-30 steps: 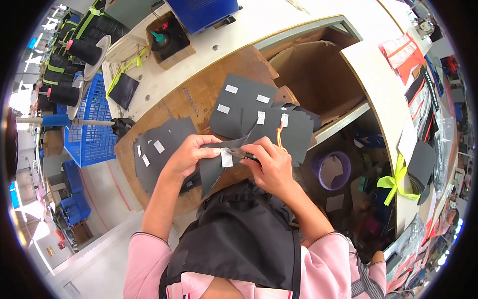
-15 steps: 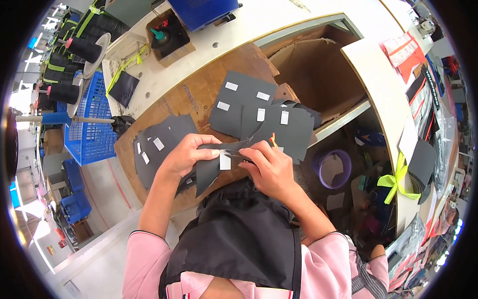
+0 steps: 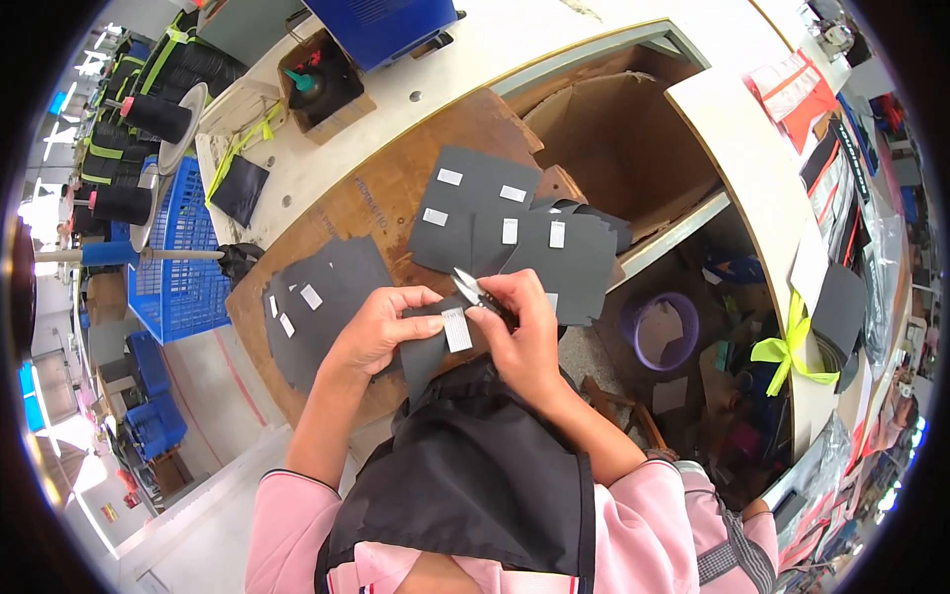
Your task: Manually sort and check fabric components at a factory workstation.
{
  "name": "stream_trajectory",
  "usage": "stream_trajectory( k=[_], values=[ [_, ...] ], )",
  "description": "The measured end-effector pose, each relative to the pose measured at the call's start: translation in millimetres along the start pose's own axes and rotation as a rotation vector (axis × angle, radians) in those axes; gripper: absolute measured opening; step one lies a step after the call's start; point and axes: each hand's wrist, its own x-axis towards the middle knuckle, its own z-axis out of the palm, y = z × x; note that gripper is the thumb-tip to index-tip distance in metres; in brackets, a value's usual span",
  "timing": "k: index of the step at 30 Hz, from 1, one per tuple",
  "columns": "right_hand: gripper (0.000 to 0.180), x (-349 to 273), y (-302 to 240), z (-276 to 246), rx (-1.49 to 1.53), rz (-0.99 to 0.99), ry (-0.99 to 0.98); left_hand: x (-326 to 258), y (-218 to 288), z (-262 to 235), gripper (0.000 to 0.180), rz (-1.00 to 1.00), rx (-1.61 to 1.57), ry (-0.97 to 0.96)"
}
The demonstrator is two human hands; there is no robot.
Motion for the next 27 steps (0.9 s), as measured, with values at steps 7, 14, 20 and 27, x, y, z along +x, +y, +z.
stream_trajectory(
  k=[7, 14, 20, 27],
  values=[
    [0.024, 5, -11, -19, -0.265, -0.218, -0.126, -6, 19, -1, 0.024, -0.018, -0.006, 0.048],
    [0.026, 16, -10, -27, -0.461, -0.437, -0.221, -8, 20, -2, 0.022, 0.011, 0.129, 0.021],
    [0.025, 9, -10, -27, -0.368, -0.383, -0.169, -10, 22, -2, 0.024, -0.024, 0.188, 0.001],
    [0.028, 9, -11, -22, -0.414, -0.372, -0.209, -9, 22, 0, 0.024, -0.01, 0.207, 0.005]
  ],
)
